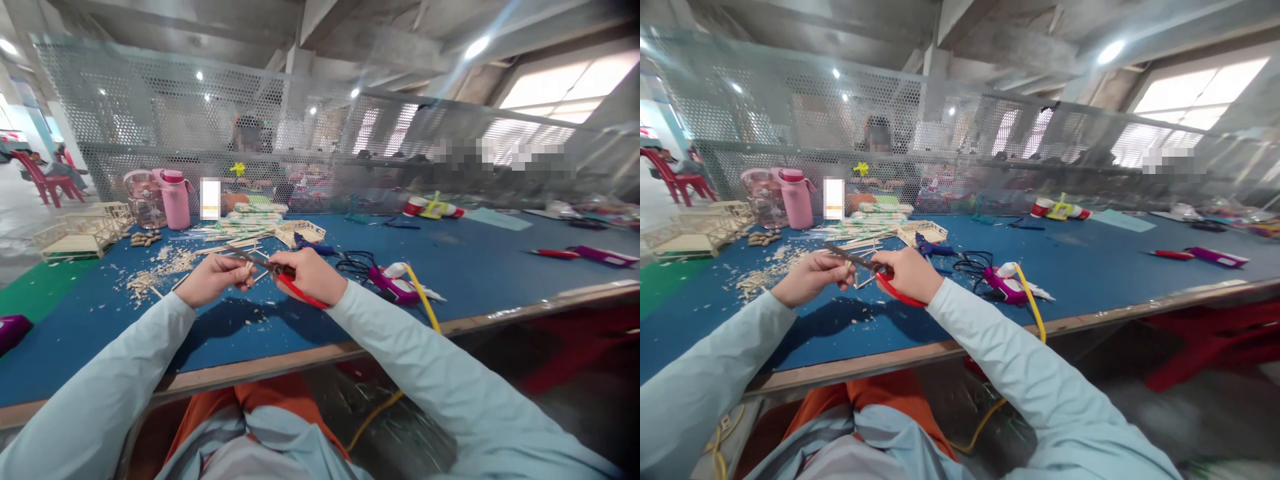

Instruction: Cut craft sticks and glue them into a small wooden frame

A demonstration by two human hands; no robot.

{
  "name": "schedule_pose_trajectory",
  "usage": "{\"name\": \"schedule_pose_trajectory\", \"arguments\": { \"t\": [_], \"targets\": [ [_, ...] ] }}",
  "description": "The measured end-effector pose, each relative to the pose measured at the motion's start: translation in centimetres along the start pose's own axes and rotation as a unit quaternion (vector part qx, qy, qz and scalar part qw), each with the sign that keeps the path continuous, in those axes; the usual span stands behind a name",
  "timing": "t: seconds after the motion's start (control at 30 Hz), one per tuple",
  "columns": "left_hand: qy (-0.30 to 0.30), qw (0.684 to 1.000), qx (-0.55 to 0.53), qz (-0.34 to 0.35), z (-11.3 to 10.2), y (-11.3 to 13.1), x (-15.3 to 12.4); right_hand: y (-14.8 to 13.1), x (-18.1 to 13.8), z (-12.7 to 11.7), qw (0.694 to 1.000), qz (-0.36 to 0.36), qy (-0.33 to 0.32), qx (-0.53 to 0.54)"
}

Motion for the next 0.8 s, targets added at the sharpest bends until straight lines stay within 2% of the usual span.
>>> {"name": "schedule_pose_trajectory", "arguments": {
  "t": [0.07,0.13,0.17,0.3,0.43,0.53,0.63,0.73,0.8],
  "targets": [
    [0.042,0.998,-0.037,-0.015,-0.7,-0.5,0.2,1.2,-1.1,-0.9,0.995,0.070,0.054,0.037],
    [0.097,0.993,-0.068,-0.026,-1.8,-0.8,0.3,2.3,-3.2,-1.8,0.984,0.154,0.079,0.044],
    [0.123,0.989,-0.079,-0.029,-2.3,-0.9,0.3,2.6,-4.6,-2.1,0.978,0.193,0.074,0.035],
    [0.199,0.975,-0.102,-0.015,-3.8,-0.9,0.1,3.7,-11.3,-2.3,0.949,0.314,-0.021,-0.020],
    [0.228,0.972,-0.062,-0.001,-4.3,-1.0,0.2,6.0,-15.8,-2.7,0.918,0.376,-0.012,-0.127],
    [0.255,0.966,-0.030,0.004,-4.7,-1.3,0.2,8.7,-15.9,-2.6,0.894,0.397,-0.025,-0.207],
    [0.266,0.964,-0.026,0.003,-5.0,-1.4,0.2,10.3,-14.3,-2.6,0.885,0.391,-0.066,-0.244],
    [0.245,0.967,-0.054,-0.040,-4.6,-2.1,0.3,9.3,-12.5,-3.2,0.875,0.372,-0.089,-0.298],
    [0.204,0.971,-0.090,-0.081,-3.7,-2.7,0.4,6.5,-10.4,-4.1,0.886,0.311,-0.025,-0.344]
  ]
}}
Point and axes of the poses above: each hand's wrist, its own x-axis towards the middle knuckle, its own z-axis out of the palm, y = z × x, the point moved 7 cm from there along x, towards the middle knuckle, and after that the axes turned 2 degrees about -x, right-handed, at the moved point
